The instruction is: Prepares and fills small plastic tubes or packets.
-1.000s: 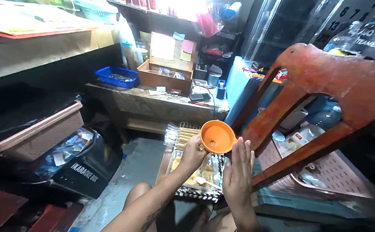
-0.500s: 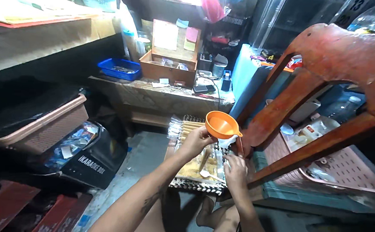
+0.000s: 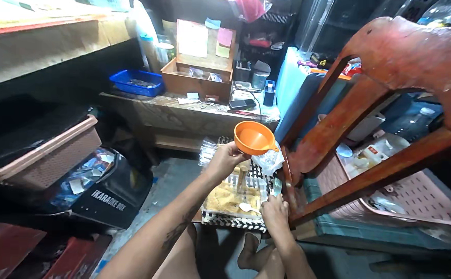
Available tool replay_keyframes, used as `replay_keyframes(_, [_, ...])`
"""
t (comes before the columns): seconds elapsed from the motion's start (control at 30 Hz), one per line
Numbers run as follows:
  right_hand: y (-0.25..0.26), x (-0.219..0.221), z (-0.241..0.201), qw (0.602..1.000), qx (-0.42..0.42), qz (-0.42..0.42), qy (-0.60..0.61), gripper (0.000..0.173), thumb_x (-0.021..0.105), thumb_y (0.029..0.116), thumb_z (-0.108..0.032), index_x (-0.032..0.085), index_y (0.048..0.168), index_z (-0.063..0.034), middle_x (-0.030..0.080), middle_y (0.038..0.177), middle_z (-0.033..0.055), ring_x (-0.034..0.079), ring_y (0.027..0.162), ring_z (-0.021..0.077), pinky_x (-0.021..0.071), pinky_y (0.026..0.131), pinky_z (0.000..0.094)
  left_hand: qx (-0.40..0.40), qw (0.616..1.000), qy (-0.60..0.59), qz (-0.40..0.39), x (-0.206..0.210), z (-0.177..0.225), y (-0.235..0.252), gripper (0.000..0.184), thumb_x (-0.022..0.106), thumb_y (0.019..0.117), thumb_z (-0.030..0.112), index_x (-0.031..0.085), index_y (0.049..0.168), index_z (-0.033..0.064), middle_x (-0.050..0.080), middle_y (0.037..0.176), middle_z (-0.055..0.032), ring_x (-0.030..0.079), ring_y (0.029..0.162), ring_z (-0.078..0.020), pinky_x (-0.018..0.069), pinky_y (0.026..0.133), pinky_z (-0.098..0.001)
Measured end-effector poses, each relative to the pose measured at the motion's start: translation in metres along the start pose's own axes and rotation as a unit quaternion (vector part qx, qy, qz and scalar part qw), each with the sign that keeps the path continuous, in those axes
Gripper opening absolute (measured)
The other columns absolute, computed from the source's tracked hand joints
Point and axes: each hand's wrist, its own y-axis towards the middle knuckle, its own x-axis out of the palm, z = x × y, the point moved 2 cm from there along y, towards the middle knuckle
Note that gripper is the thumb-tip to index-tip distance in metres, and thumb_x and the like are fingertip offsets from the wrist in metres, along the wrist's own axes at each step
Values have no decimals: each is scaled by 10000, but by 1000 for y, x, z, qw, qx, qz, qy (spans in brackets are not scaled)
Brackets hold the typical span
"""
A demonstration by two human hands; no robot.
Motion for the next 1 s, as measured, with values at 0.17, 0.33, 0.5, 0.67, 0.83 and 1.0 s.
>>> replay_keyframes(0.17, [4, 9, -4, 1000, 1, 1, -26, 215, 614, 978, -57, 751, 1136, -8, 597, 1362, 198, 468, 1347, 398, 368, 1089, 557, 19, 999, 36, 13, -8, 0, 0, 118, 688, 957, 68, 689, 1058, 8, 680, 1004, -38, 626, 895, -48, 516, 836, -255])
replay_keyframes(0.33, [9, 4, -5, 998, -14, 59, 36, 271, 502, 1022, -10, 696, 1207, 27, 646, 1277, 221, 550, 1285, 391, 412, 1078, 536, 27, 998, 48, 25, -20, -4, -5, 123, 682, 962, 78, 695, 1065, 11, 670, 1042, -48, 639, 935, -63, 528, 869, -264])
replay_keyframes(0.5, [24, 7, -13, 997, -9, 45, 68, 363, 425, 1039, 13, 643, 1330, 1, 614, 1344, 241, 536, 1326, 396, 400, 1118, 536, 32, 998, 40, 27, -26, -11, -7, 114, 685, 960, 77, 702, 1049, 8, 662, 1035, -48, 635, 926, -61, 526, 860, -249])
replay_keyframes(0.67, [23, 18, -26, 993, -22, -44, 104, 370, 449, 1017, 43, 658, 1316, -23, 610, 1354, 252, 549, 1320, 403, 426, 1112, 541, 32, 998, 34, 32, -31, -16, -9, 120, 692, 952, 71, 700, 1056, 13, 662, 1012, -37, 639, 921, -48, 530, 860, -239])
replay_keyframes(0.83, [25, 21, -30, 988, -33, -62, 135, 350, 472, 1031, 19, 653, 1327, -30, 620, 1347, 239, 563, 1309, 384, 428, 1110, 524, 32, 999, 34, 25, -32, -22, -9, 135, 685, 957, 76, 701, 1060, -11, 672, 1047, -72, 645, 931, -87, 536, 867, -280])
replay_keyframes(1.0, [25, 3, -12, 983, -22, -76, 167, 358, 429, 1063, -3, 624, 1362, -30, 643, 1312, 231, 607, 1241, 367, 446, 1078, 505, 39, 999, 25, 28, -32, -23, -10, 141, 689, 952, 63, 695, 1072, -12, 665, 1046, -66, 642, 934, -58, 528, 864, -236])
